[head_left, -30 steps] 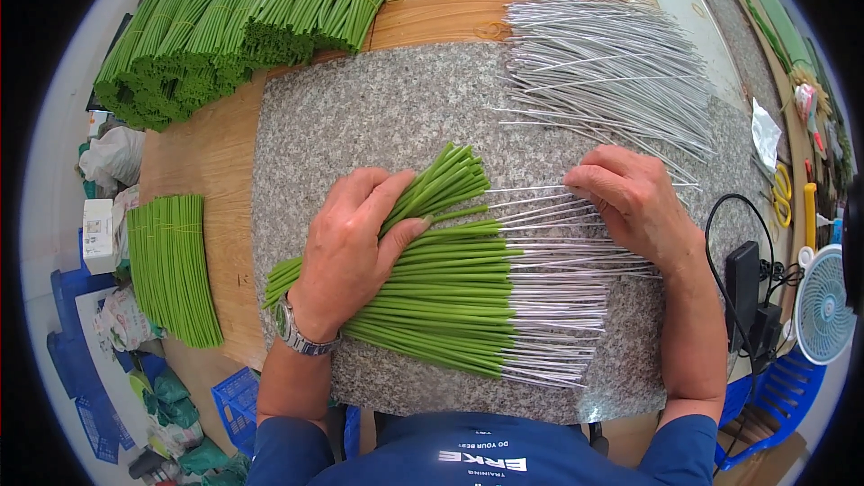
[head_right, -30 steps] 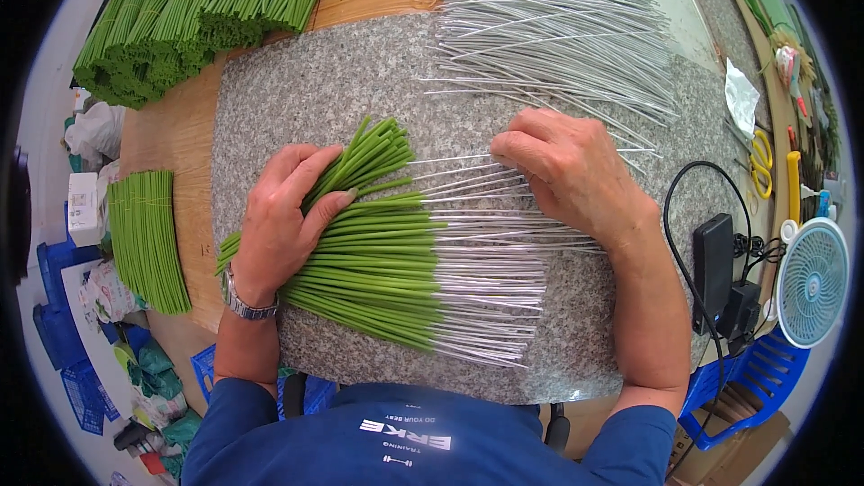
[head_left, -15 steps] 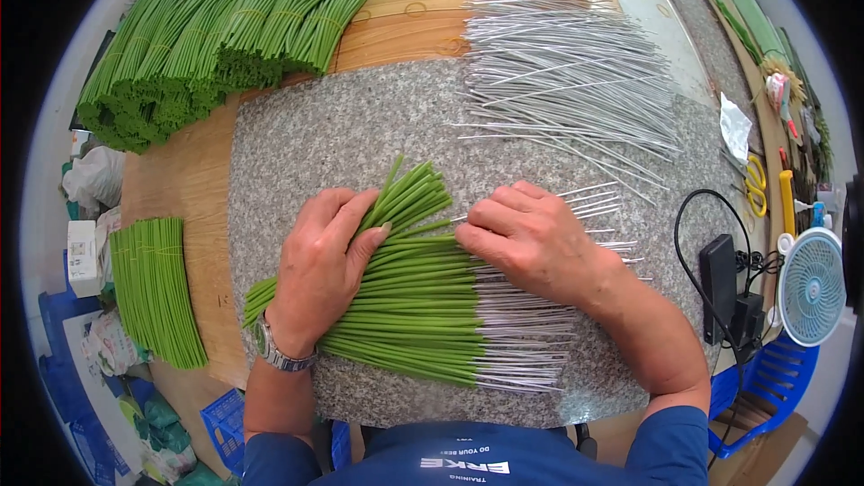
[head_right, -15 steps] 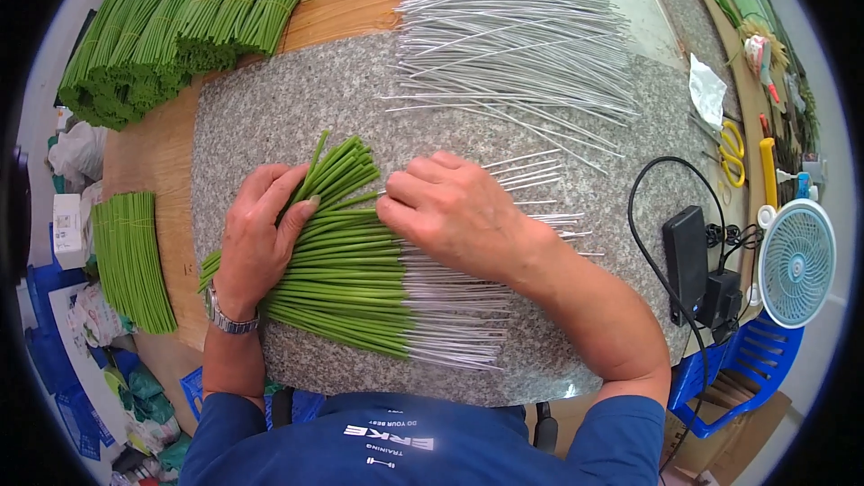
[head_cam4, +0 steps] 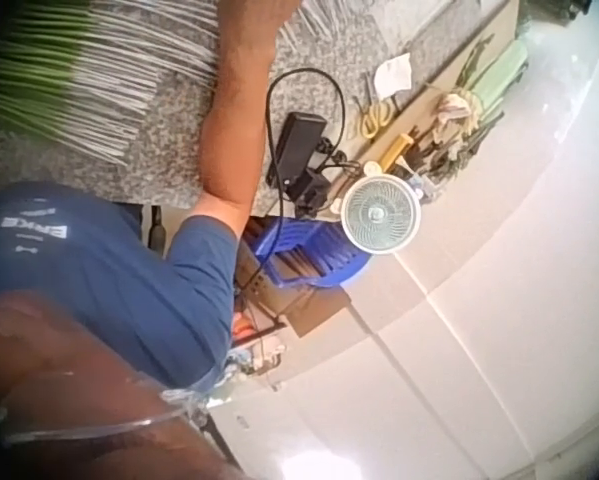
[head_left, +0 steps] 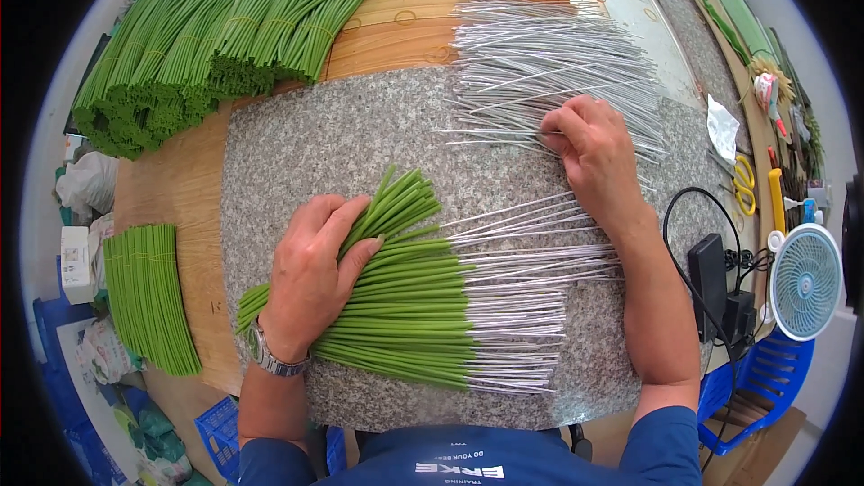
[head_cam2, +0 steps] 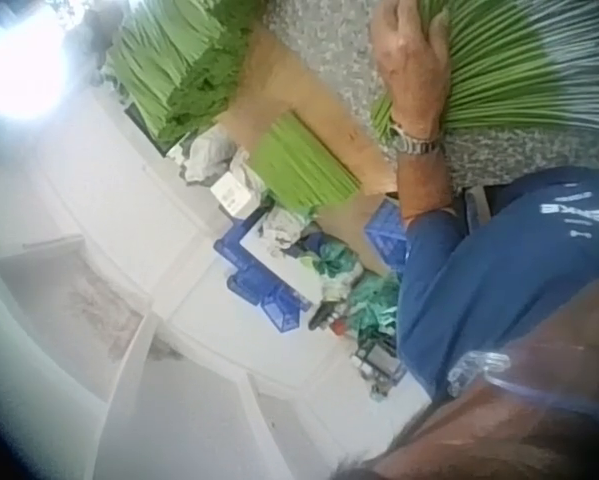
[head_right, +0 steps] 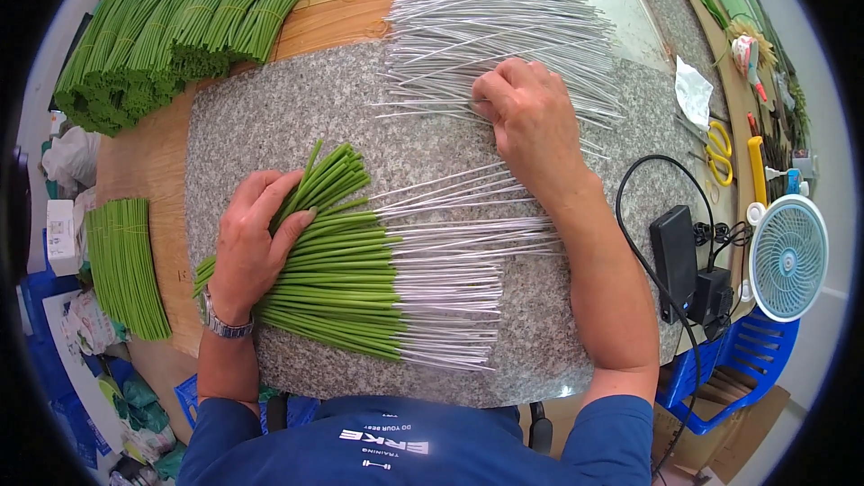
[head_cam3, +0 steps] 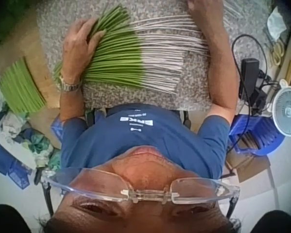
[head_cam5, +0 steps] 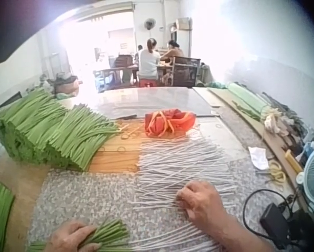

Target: The person inserts white sticks into green tubes by hand, one at a time, and moves the assembled pieces to a growing stack on the table.

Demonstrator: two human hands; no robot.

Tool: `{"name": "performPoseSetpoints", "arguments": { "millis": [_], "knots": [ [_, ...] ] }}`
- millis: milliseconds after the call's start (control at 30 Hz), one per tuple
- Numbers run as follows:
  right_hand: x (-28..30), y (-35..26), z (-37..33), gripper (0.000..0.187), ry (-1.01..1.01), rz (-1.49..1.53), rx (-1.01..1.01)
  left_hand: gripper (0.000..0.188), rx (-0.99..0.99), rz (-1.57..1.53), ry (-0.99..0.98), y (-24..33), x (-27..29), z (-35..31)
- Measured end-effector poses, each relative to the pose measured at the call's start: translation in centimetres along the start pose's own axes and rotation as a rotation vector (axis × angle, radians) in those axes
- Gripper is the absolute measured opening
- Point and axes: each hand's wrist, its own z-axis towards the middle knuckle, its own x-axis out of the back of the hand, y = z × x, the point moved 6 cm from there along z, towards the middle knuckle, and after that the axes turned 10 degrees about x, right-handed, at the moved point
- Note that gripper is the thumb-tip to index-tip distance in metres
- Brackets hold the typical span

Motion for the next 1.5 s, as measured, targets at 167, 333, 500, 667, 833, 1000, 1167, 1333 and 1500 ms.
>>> {"name": "performPoseSetpoints", "arguments": {
  "millis": [167, 333, 500, 667, 833, 1000, 1167, 1333, 1500],
  "knots": [
    [-0.6, -0.2, 0.2, 0.009, -0.080, -0.021, 0.017, 0.044, 0.000, -0.003, -0.004, -0.1, 0.0, 0.0],
    [0.4, -1.2, 0.4, 0.019, -0.004, -0.032, 0.095, 0.044, 0.001, -0.004, 0.002, -0.1, 0.1, -0.2],
    [2.1, -3.0, -0.2, 0.024, 0.035, 0.245, 0.108, 0.044, -0.011, -0.012, 0.002, -0.2, -0.1, -0.1],
    [2.8, -3.1, -0.5, 0.011, -0.207, 0.236, 0.107, 0.043, -0.010, -0.006, 0.010, -0.4, -0.1, -0.2],
    [2.5, -2.4, -1.0, 0.011, -0.321, 0.259, 0.084, 0.043, -0.004, -0.009, 0.004, -0.2, -0.1, 0.0],
    [2.1, -2.8, -1.0, 0.012, -0.326, 0.279, 0.103, 0.043, 0.001, 0.004, 0.006, -0.2, -0.1, -0.1],
    [1.7, -2.8, -1.1, 0.013, -0.338, 0.274, 0.116, 0.042, -0.006, -0.003, 0.019, -0.3, -0.2, -0.1],
    [1.8, -2.8, -1.0, 0.013, -0.316, 0.280, 0.127, 0.042, -0.009, -0.003, 0.015, -0.1, 0.0, -0.1],
    [1.8, -3.0, -1.0, 0.013, -0.302, 0.275, 0.138, 0.043, -0.006, 0.002, 0.010, -0.2, -0.1, -0.1]
  ]
}}
